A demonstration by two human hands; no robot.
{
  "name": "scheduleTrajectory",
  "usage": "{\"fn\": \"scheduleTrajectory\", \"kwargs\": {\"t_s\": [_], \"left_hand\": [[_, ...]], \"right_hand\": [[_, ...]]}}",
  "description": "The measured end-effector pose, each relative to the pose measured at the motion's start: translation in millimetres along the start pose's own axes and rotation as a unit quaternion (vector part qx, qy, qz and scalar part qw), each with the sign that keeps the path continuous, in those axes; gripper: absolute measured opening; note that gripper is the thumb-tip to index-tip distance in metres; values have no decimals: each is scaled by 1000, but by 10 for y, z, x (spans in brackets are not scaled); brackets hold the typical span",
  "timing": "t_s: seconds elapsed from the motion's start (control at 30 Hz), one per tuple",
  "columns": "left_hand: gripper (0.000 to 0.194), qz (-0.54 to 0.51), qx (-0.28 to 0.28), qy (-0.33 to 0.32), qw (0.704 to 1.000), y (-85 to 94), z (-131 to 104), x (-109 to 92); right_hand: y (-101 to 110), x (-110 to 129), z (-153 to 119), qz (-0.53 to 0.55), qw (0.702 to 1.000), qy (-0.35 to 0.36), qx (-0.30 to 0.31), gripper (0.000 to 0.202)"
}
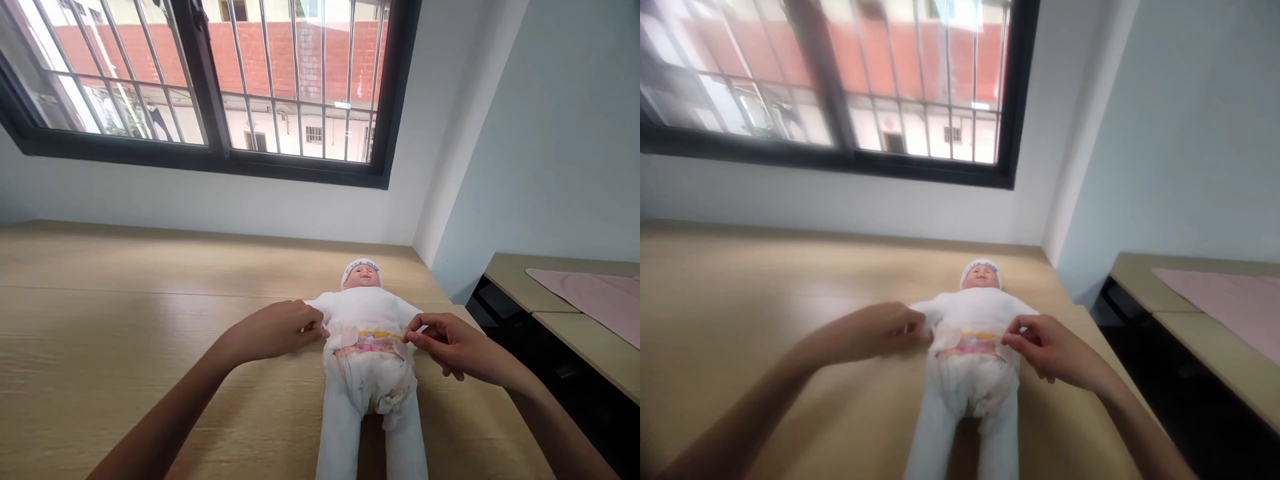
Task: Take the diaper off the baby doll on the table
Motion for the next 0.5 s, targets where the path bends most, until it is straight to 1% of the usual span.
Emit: {"fn": "scheduleTrajectory", "kwargs": {"t_s": [0.07,0.13,0.2,0.27,0.33,0.4,0.47,0.5], "left_hand": [[41,23,4,26,999,-33,79,116],[39,58,1,42,997,-61,160,196],[35,82,-4,47,996,-71,207,231],[34,80,-5,44,996,-67,202,231],[35,75,-10,32,997,-39,158,202],[37,88,-25,19,996,14,99,175],[38,111,-44,16,993,72,57,178],[40,121,-51,19,991,92,48,196]], "right_hand": [[-72,29,7,-16,999,19,-24,45],[-198,79,23,-54,996,38,-59,39],[-323,97,35,-97,990,38,-95,36],[-385,69,45,-133,984,30,-119,33],[-329,0,48,-176,974,16,-143,28],[-166,-84,30,-223,958,-9,-180,25],[28,-107,-30,-244,938,-26,-244,25],[87,-63,-74,-242,929,-15,-280,28]]}}
Point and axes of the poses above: each hand's wrist, its own z-axis towards the middle knuckle, its own y-axis out of the back of the hand, x = y × z, the point moved 9 cm from there along z, towards the middle knuckle, and after that the axes turned 8 degrees about -z, right-handed, at the moved point
